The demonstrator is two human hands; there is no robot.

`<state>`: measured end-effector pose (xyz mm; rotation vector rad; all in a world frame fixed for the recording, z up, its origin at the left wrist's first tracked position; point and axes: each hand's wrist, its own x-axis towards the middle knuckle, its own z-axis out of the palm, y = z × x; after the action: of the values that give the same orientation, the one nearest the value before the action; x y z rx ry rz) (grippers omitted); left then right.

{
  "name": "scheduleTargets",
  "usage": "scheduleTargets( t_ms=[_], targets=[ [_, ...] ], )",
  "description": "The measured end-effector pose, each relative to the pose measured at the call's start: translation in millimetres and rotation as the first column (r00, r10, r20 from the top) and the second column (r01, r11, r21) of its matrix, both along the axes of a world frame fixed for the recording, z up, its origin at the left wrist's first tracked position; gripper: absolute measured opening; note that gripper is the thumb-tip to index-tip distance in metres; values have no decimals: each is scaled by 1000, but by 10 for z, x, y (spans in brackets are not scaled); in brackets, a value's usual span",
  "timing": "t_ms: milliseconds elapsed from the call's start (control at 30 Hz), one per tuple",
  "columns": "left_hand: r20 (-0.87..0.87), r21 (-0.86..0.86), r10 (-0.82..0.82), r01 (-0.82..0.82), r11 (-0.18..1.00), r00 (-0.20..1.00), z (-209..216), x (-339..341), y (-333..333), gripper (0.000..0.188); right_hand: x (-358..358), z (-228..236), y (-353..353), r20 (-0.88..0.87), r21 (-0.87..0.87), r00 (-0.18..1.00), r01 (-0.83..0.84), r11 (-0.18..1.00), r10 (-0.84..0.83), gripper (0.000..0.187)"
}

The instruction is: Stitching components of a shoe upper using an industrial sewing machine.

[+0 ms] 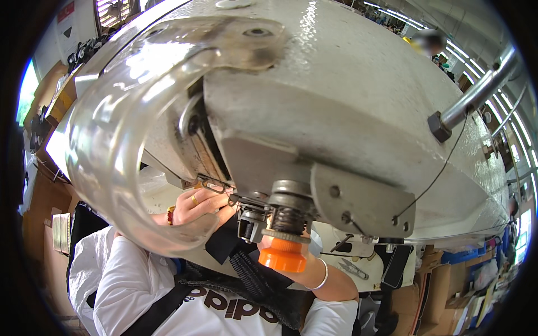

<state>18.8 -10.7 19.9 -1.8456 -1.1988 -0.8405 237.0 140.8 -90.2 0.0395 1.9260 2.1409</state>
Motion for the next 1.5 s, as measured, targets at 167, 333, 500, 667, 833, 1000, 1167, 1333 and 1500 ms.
scheduleTargets(
  t_ms=[167,333,500,667,833,1000,1167,1333,1500],
  targets=[
    [-27,-24,28,-29,999,999,4,-30,-12,20,-22,130,-5,-109,-21,994,-15,1000,13,57],
    [91,9,31,-31,999,995,-58,18,17,25,-28,446,-12,-185,-856,976,-104,506,-112,55],
    [154,48,40,-48,998,987,-85,57,30,26,-121,734,-75,-490,-722,776,-616,-313,-396,54],
    [48,-97,44,-39,995,998,10,-30,-46,26,-134,990,-183,-586,-691,712,-688,-220,-386,52],
    [136,-78,-65,76,994,989,56,-58,-31,28,-241,1174,-230,-720,-617,607,-782,-91,-337,54],
    [186,-183,-66,101,978,980,46,-109,-43,29,-268,1240,-254,-755,-562,570,-817,-129,-322,54],
    [169,-169,-37,66,983,985,15,-130,-16,29,-236,1160,-226,-694,-545,589,-806,-231,-414,54],
    [202,-185,-72,110,977,977,-37,-183,26,29,-255,1081,-176,-739,-518,558,-829,-210,-378,53],
    [296,-188,-150,211,959,943,-77,-256,72,29,-278,1071,-188,-682,-496,564,-824,-273,-465,52]
  ],
)
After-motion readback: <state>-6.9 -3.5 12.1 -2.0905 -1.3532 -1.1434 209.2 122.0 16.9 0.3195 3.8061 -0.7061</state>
